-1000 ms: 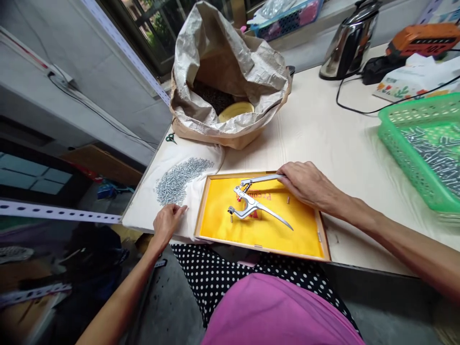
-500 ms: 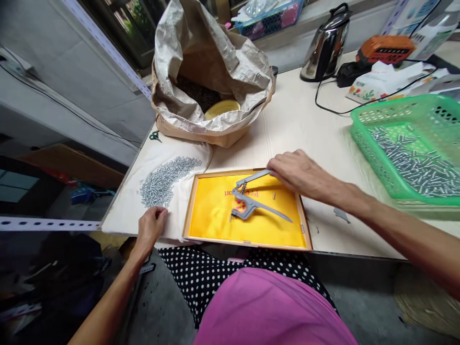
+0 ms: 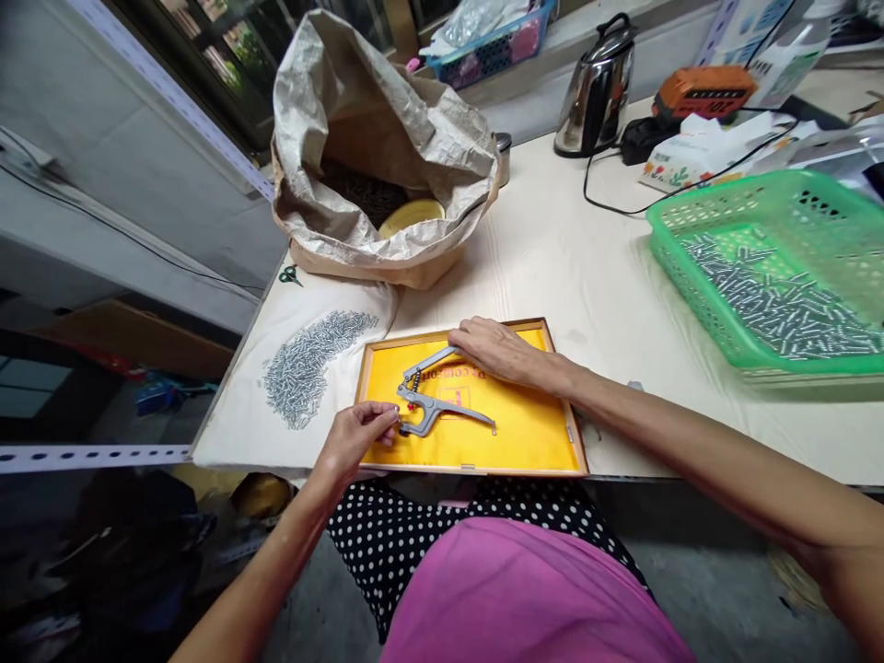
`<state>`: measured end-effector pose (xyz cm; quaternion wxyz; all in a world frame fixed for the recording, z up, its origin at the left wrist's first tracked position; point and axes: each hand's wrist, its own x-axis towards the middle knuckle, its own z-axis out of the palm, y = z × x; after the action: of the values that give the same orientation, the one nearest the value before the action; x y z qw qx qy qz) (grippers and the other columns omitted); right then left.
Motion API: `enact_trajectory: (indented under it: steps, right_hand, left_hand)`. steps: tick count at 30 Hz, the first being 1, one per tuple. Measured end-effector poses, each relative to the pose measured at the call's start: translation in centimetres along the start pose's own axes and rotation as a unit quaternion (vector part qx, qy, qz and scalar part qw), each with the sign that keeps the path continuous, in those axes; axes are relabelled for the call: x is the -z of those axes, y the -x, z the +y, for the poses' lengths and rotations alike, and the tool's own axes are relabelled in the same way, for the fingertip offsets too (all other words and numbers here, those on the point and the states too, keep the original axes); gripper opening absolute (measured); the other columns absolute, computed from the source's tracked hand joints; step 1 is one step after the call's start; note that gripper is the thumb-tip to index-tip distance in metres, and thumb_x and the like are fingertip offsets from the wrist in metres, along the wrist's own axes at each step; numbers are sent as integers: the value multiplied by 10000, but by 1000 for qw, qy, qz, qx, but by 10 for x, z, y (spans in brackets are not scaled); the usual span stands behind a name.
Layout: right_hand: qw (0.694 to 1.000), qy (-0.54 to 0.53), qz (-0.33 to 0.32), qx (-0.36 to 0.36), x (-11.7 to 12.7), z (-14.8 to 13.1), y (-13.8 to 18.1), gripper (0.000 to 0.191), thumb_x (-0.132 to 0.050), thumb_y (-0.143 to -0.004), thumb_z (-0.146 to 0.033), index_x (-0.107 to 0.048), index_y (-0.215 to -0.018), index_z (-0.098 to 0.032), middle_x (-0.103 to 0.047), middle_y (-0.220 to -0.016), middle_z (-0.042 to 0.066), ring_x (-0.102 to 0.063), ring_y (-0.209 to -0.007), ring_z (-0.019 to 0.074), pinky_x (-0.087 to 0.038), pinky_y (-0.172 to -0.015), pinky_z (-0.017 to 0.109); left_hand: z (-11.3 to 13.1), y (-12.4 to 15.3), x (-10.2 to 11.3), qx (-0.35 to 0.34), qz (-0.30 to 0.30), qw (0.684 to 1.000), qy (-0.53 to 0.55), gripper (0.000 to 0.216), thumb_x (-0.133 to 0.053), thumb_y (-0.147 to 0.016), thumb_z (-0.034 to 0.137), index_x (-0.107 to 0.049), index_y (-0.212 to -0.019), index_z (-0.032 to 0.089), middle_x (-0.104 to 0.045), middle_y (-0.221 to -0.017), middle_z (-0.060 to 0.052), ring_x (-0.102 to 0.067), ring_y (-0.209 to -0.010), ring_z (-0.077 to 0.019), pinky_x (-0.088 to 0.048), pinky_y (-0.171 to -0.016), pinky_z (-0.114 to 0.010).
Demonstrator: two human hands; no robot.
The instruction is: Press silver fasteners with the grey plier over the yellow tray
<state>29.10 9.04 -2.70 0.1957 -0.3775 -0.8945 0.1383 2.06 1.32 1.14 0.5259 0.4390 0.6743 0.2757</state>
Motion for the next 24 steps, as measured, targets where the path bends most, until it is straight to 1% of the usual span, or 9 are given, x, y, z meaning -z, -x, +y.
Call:
enact_trajectory:
  steps: [3,6,11,15,18,21,24]
  right_hand:
    - [1000,2,7,-7,-8,6,2,340,-270,-1062,-332,-573,-997,-193,-568,-933,90,-472,-817,205,-365,-755,320]
    - [999,18,21,-17,-13,8,4,345,-284,-1065,-352,-584,-1021,-188,-558,-938,86,-475,-821,203,-357,-750,317]
    - [1000,7,26,-13,-16,9,6,321,-300,-1065,-333,-582,-1015,-189,-565,-956,83,-477,-839,200,-357,-763,315]
    - [1000,0,19,3,-19,12,5,314,-298,-1067,-323,-581,-1011,-199,-575,-961,81,-480,-847,202,-360,-768,312]
    - [1000,10,19,5,-22,12,3,308,-313,-1064,-317,-594,-1020,-200,-595,-976,83,-488,-855,204,-353,-777,318]
    - [1000,23,18,-7,-23,6,3,302,-347,-1058,-322,-620,-1025,-197,-625,-985,80,-507,-884,210,-339,-801,334]
    - [999,28,-4,-39,-20,-5,4,300,-372,-1047,-300,-651,-1014,-196,-650,-968,78,-530,-925,224,-334,-819,348]
  left_hand:
    - [-8,-6,-2,-4,5,1000,-24,328,-809,-648,406,-690,-744,116,-600,-515,18,-503,-459,-86,-404,-479,-205]
    - [-11,-11,-3,-1,-4,999,-38,291,-800,-655,379,-678,-681,116,-569,-492,32,-451,-429,-67,-354,-445,-194]
    - [-6,-16,-5,37,-21,996,-75,243,-805,-679,327,-674,-675,122,-608,-513,15,-514,-455,-83,-424,-479,-196]
    - [3,-18,-3,78,-68,987,-123,235,-798,-695,301,-659,-612,131,-615,-499,7,-534,-447,-85,-473,-509,-205]
    - [9,-17,-2,111,-84,980,-143,219,-800,-681,289,-665,-601,137,-599,-467,16,-540,-441,-95,-498,-521,-221]
    - [9,-14,-2,109,-84,977,-161,208,-800,-672,286,-672,-599,139,-595,-455,20,-535,-435,-98,-480,-512,-217]
    - [5,-10,-1,90,-83,975,-186,193,-777,-685,265,-669,-585,141,-597,-456,17,-531,-437,-96,-444,-500,-203]
